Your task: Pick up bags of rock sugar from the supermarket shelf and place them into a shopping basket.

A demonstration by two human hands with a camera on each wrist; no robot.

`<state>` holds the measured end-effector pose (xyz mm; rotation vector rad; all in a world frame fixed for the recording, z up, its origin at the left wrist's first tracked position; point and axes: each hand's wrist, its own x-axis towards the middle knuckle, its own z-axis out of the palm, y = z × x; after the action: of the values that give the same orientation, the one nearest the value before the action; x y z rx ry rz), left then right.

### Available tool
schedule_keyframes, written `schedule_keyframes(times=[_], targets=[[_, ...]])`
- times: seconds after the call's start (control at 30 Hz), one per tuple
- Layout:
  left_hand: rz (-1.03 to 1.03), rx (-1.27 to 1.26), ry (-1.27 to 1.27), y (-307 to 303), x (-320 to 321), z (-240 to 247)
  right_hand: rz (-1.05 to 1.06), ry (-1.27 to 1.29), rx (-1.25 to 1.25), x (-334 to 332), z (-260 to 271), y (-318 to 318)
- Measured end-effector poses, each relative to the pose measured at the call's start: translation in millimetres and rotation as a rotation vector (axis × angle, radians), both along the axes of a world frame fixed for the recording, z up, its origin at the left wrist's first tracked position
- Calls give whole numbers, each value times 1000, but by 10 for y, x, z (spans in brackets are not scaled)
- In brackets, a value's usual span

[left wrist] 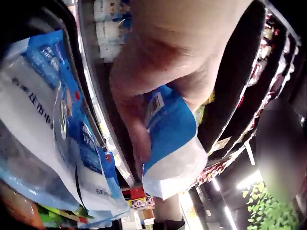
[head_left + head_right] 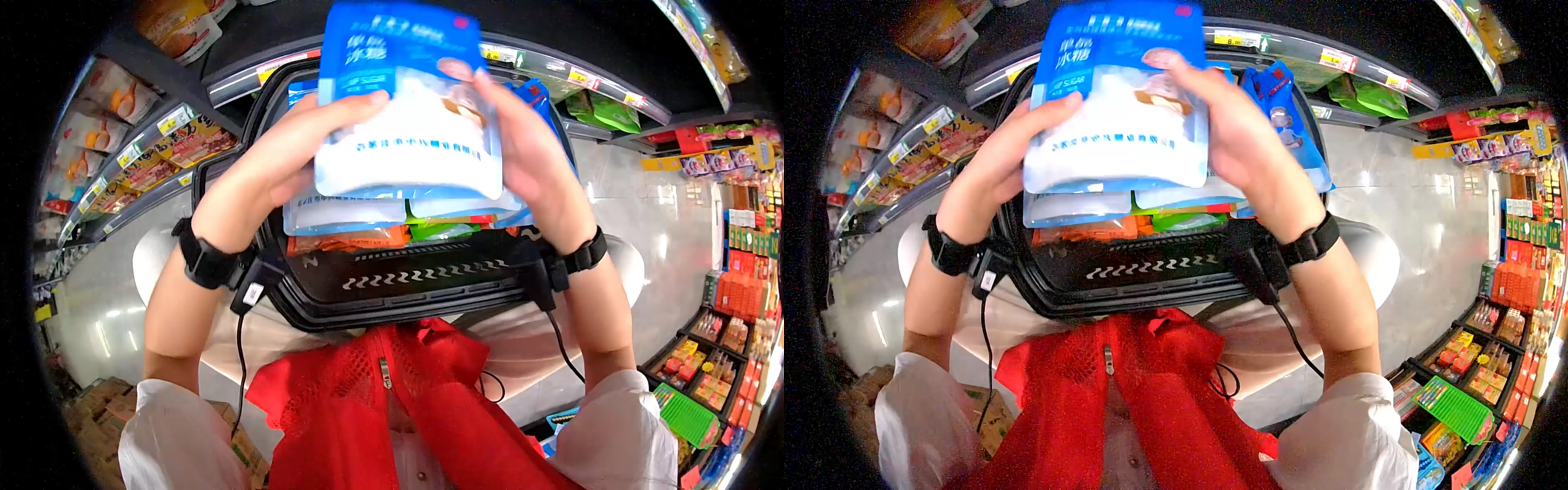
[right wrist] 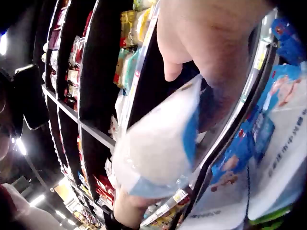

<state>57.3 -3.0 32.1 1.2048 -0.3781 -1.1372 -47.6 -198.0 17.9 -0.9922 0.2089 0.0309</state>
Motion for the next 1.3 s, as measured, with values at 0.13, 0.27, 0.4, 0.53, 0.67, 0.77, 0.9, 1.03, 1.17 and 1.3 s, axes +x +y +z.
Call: schedule_keyframes(times=[0.13,0.27,0.4,0.53,0.67,0.77,0.9,1.03,1.17,1.3], targets=[[119,57,279,-40,162,-131,64,124,184,-67,14,147],[61,117,338,-43,204,-127,27,163,165,-97,28,149],[62,200,277,-48,60,-71,19,252,193,-148,-60,120],[85,224,337,-58,-58,-221,38,332,199,-194,-59,107],[89,252,359,-80,-105,-182,24,374,168,-218,-68,110],[48,236,361,-67,-104,-205,24,274,114,-243,-103,115],[56,123,189,-29,-114,-196,-22,57,-127,-254,-135,137],[58,25,-2,-10,-112,-130,-45,-22,-397,-272,-99,112],[77,-9,-86,19,-115,-213,-111,-79,-759,-301,-108,98],[8,-102,-257,26,-111,-264,-67,-179,-819,-318,-26,85]])
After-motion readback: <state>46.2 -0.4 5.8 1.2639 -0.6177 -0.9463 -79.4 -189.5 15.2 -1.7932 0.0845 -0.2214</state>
